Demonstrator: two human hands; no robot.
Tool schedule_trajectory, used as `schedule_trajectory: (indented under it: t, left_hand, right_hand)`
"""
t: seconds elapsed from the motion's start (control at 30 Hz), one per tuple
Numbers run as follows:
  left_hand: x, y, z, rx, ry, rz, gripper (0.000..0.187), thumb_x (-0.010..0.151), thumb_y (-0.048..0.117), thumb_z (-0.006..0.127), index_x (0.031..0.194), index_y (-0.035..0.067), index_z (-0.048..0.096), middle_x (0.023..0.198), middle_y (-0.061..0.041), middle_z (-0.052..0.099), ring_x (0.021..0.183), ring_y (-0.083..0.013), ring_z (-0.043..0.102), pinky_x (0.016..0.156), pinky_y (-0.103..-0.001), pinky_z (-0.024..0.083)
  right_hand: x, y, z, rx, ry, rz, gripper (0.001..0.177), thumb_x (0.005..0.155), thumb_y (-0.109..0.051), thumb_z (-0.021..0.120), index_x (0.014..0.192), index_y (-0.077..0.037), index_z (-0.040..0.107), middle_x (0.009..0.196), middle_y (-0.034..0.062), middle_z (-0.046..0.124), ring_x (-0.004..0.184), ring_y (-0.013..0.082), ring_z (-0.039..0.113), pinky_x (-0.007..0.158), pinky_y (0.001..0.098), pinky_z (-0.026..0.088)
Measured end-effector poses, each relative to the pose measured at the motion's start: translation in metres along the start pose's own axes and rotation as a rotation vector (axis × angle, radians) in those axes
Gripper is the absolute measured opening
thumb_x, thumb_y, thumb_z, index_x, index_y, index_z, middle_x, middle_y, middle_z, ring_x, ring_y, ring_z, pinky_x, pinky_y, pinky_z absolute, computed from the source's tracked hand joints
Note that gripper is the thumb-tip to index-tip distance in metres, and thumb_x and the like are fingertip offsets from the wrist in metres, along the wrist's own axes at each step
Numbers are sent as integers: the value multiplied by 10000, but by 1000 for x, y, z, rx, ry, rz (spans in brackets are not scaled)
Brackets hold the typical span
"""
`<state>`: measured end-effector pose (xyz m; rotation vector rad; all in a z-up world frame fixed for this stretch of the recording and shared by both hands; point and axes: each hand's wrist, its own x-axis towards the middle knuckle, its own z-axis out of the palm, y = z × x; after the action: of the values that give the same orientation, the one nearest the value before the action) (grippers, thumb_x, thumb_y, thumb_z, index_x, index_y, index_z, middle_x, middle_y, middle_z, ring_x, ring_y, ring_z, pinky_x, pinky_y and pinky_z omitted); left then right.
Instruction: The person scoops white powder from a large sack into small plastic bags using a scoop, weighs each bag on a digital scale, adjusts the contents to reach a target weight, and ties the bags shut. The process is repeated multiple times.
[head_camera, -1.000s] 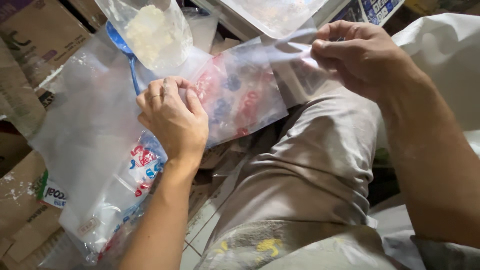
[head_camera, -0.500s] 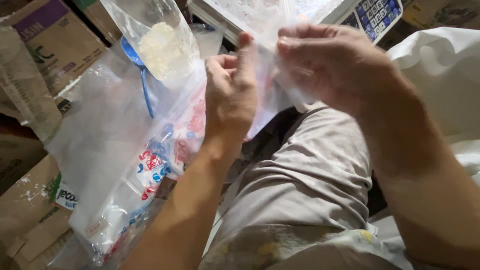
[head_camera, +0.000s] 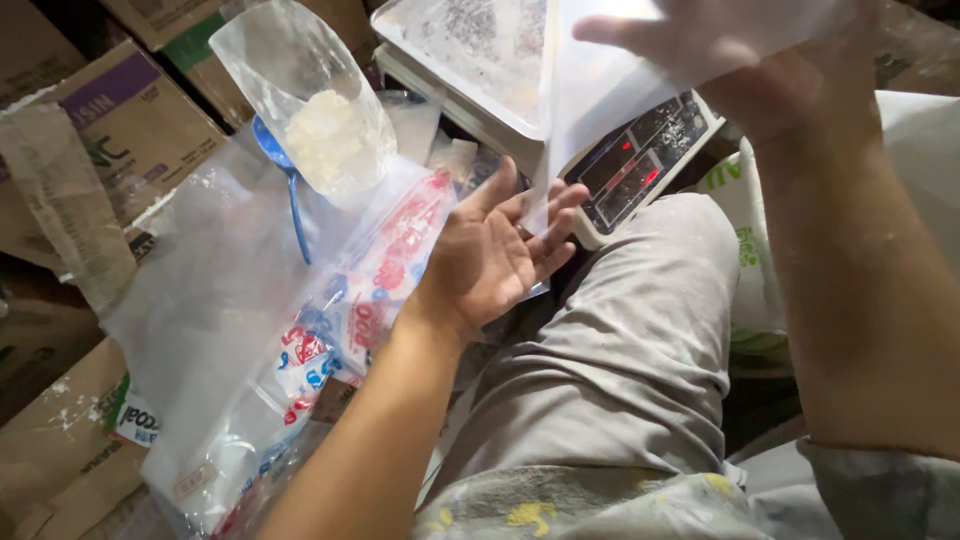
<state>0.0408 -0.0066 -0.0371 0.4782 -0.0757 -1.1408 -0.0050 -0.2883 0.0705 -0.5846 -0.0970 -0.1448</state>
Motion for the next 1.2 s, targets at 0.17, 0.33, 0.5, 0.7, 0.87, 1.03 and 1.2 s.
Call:
schedule_trajectory:
  t: [0.17,0.33,0.5,0.7,0.87,1.03,1.2]
  left_hand:
    - [0,8,-20,-36,278,122,183,1004,290,671,1116,147,683,1108,-11,739,961,-158,683,857,-377,546]
    - [-3,16,-32,-34,423,214,130,916,284,700,994,180,713,968,25,776,873,-164,710,766,-367,535]
    - [-3,14,-24,86,508,225,91,931,294,742,981,225,711,895,90,732,843,-88,688,736,-332,506]
    - [-3,5,3,358,570,350,151,833,229,825,907,133,735,831,29,747,695,-69,646,580,-259,421]
    - [5,-13,26,681,626,487,240,765,214,907,771,76,711,698,22,665,567,-55,517,524,-224,419]
    - [3,-27,40,969,629,685,332,754,238,909,696,27,660,636,23,656,558,-30,501,489,-229,432]
    - [-6,-28,45,1117,751,624,348,901,339,784,704,78,665,588,15,623,483,-62,522,448,-259,406]
  right_hand:
    - [-7,-12,-16,-220,-396,89,415,1020,-393,633,1230,-36,609,1217,106,672,1148,251,639,1226,640,308]
    - [-21,-11,-17,-413,-143,108,384,1020,-251,623,1318,-20,556,1123,100,632,1050,220,645,1184,680,377]
    - [-23,-9,-11,-494,222,181,388,914,-125,643,1281,-39,555,1159,107,667,1005,269,710,1007,654,500]
    - [-25,29,14,-1480,262,-351,537,960,-279,799,1352,15,577,1118,139,646,972,196,701,784,296,628]
    - [-33,97,59,-1727,228,-108,648,858,-545,813,1078,47,667,839,129,710,699,157,711,550,260,593]
    - [-36,110,81,-1957,472,60,438,922,-449,693,896,-22,782,743,110,740,636,162,700,571,315,526]
    - [-36,101,71,-1608,423,97,272,976,-264,593,996,-57,769,798,35,742,615,127,668,558,324,564]
